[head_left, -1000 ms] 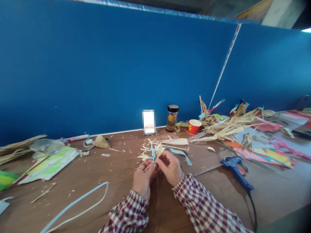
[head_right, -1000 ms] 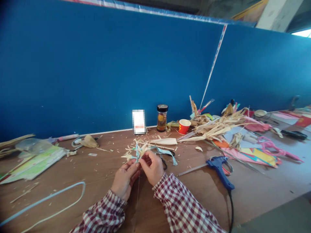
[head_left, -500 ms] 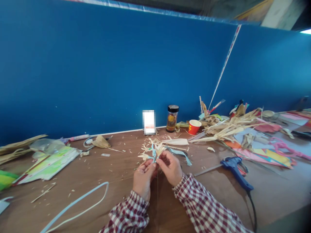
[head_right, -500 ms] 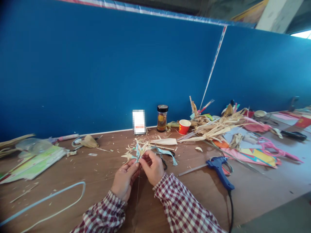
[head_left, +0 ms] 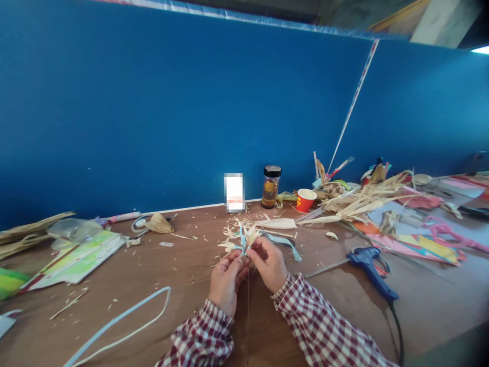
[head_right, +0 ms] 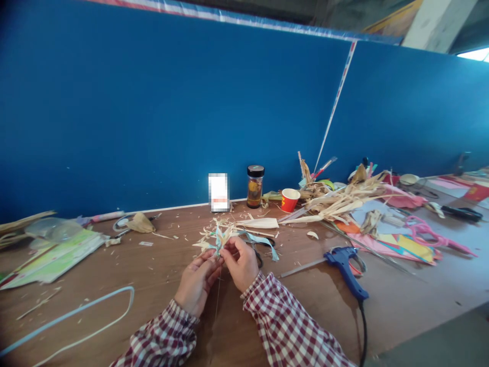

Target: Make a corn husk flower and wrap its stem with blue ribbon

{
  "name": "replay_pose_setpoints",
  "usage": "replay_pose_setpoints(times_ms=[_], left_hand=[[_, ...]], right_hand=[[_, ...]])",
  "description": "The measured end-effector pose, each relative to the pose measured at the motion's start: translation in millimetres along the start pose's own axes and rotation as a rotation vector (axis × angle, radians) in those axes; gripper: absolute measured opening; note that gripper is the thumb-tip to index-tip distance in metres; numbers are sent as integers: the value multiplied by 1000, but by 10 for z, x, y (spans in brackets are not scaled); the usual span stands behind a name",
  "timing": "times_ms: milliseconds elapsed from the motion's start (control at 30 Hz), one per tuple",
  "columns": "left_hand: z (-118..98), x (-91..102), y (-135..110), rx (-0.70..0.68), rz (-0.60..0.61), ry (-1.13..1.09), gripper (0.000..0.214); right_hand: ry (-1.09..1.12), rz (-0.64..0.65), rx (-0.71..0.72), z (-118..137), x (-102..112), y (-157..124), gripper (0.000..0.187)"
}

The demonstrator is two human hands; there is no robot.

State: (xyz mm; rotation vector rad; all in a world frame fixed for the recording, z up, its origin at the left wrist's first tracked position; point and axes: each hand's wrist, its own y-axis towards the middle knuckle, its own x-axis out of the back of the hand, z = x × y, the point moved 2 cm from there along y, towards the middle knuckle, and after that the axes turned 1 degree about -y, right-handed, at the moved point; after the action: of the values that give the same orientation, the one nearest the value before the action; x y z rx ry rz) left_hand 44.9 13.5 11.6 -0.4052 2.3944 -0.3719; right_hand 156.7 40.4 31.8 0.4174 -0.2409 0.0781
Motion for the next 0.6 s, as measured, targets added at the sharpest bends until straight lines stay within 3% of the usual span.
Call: replay_pose_setpoints(times_ms=[367,600], left_hand=[[-15,38,30,28,-24,2,15],[-83,78,76,14,-33,-1,9]], right_hand=[[-1,10,5,-6,-14,-10,9],[115,5,-68,-66,10,12,14]])
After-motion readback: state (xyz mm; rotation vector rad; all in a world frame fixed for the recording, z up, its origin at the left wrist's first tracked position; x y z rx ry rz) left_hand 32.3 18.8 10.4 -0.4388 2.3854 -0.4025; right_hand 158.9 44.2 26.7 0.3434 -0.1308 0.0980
